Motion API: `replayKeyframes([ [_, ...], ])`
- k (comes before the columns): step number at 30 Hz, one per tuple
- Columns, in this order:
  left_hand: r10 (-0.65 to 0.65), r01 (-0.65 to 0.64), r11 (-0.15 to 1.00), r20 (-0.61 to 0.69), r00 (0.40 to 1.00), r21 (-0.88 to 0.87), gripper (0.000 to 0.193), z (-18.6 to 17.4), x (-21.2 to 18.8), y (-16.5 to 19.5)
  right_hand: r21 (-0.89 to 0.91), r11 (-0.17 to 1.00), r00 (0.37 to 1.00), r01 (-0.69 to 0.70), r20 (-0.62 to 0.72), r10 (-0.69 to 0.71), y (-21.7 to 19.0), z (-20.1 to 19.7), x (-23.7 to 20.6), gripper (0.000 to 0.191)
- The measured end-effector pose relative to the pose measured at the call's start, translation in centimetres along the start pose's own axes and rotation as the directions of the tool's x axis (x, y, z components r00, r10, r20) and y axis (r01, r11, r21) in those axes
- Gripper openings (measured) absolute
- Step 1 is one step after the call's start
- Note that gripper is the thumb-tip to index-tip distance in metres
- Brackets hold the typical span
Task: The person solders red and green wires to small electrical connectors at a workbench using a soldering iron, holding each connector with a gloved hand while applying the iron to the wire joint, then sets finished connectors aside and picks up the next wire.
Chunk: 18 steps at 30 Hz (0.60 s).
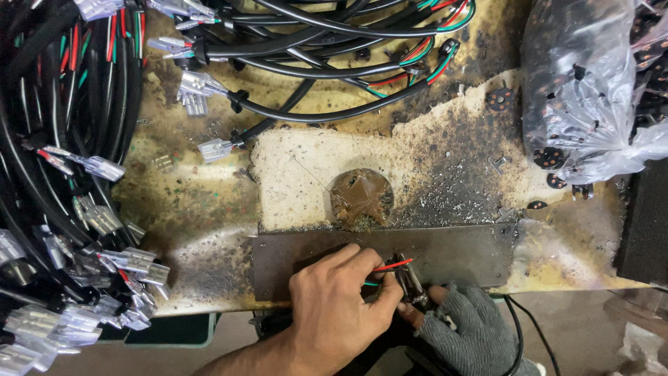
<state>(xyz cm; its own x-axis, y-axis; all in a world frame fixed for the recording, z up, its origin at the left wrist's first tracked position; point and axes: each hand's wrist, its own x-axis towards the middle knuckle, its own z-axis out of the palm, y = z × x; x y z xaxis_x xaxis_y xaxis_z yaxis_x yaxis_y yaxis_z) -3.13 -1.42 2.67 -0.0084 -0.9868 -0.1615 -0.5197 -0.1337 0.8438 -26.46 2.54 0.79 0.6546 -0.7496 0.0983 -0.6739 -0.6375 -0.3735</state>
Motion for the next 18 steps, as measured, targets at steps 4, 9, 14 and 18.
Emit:
replayKeyframes([
  [4,0.025,-0.025,1.000,0.003,1.000,0.006,0.016,0.2,-0.2,-0.3,0.429,0.902,0.996,-0.047,0.083,0.012,1.2,-1.1,1.2,0.045],
  [9,0.054,-0.054,0.998,0.005,0.999,0.022,0.018,0.5,-0.5,-0.5,0.833,0.528,0.901,-0.165,-0.091,0.425,0.8,2.2,0.9,0.045],
  [14,0.035,-0.036,0.998,0.023,0.999,0.050,0.024,0.6,-0.6,-0.4,0.713,0.514,0.794,-0.477,0.099,0.599,0.4,6.3,0.4,0.051],
  [18,0.060,-0.063,0.997,-0.056,0.997,-0.043,0.022,0.3,-0.5,-0.2,0.583,0.601,0.807,-0.547,0.175,0.564,2.4,6.4,0.8,0.047],
])
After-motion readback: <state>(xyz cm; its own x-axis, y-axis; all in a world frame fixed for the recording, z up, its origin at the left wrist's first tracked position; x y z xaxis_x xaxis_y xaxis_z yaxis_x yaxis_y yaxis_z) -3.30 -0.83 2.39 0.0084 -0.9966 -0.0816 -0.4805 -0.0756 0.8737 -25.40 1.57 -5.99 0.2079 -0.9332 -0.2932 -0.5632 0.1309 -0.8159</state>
